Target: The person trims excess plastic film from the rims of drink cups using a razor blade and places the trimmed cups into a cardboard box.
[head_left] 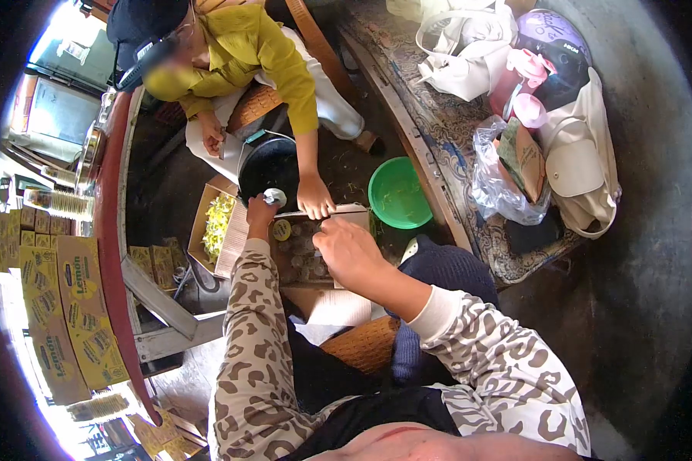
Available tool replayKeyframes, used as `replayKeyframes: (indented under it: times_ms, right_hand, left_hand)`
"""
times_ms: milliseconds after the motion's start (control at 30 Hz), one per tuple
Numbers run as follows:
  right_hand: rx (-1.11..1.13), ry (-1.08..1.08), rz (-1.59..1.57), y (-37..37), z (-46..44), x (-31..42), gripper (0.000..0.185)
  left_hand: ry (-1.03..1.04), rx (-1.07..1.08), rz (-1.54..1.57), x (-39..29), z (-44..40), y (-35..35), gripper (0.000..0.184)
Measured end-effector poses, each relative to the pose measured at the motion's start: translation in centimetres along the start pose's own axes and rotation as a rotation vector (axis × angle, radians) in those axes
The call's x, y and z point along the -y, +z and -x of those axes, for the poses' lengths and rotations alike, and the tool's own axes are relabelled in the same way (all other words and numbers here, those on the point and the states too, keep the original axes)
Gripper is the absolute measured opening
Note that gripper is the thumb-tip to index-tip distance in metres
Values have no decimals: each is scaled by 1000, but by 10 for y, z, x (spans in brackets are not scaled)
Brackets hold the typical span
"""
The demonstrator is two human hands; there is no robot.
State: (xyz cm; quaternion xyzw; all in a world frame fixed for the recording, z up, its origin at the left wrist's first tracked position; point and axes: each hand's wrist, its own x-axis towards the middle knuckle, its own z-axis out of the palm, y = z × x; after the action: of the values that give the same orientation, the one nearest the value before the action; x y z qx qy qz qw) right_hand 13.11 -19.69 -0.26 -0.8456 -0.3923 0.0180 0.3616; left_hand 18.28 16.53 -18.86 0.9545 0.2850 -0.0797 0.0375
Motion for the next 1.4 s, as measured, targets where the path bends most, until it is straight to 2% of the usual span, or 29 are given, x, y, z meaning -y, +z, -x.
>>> replayKeyframes:
  times_ms: [33,133,300,333,400,433,533,700,800,967,1067,1167,1300,1333,1400]
  right_hand:
    - [-21,-5,6,0,0,0,9]
    - [-45,-13,-13,4,1,-1,9]
    - [-21,-5,-32,3,1,1,12]
    - [-9,-11,-15,6,0,0,14]
    - [-2,-2,-10,8,0,-1,15]
    - [-44,-75,-21,15,0,-7,16]
    - [-49,-97,-3,5,1,-4,9]
    - [18,-57,-23,4,0,3,8]
    - [122,14,-23,-3,-1,9,7]
    - [133,-5,-39,9,1,1,9]
    - [165,-28,48,4,1,-1,7]
    - [177,-39,73,2,1,-14,8]
    - [122,13,67,-15,-4,-28,7]
    - [127,83,45,-25,-7,-31,8]
    - [10,142,62,-49,-8,-43,9]
  left_hand:
    - [-101,12,69,-1,1,-2,67]
    - [-24,64,-15,3,4,-3,66]
    - [-33,60,97,23,3,16,69]
    - [7,-39,186,25,7,20,67]
    - [-18,-79,429,21,27,13,63]
    - [-42,-99,692,36,20,40,64]
    - [-199,-34,1091,33,52,40,60]
    - [-183,65,1427,36,115,7,50]
    - [-81,72,1582,22,156,-42,58]
    - [19,37,1670,14,224,-94,52]
    - [52,74,1751,17,254,-78,49]
    - [65,38,1902,0,287,-93,54]
    - [20,-10,1929,-15,290,-104,53]
    - [20,-5,1944,-12,285,-98,53]
    - [141,30,1943,-9,272,-84,51]
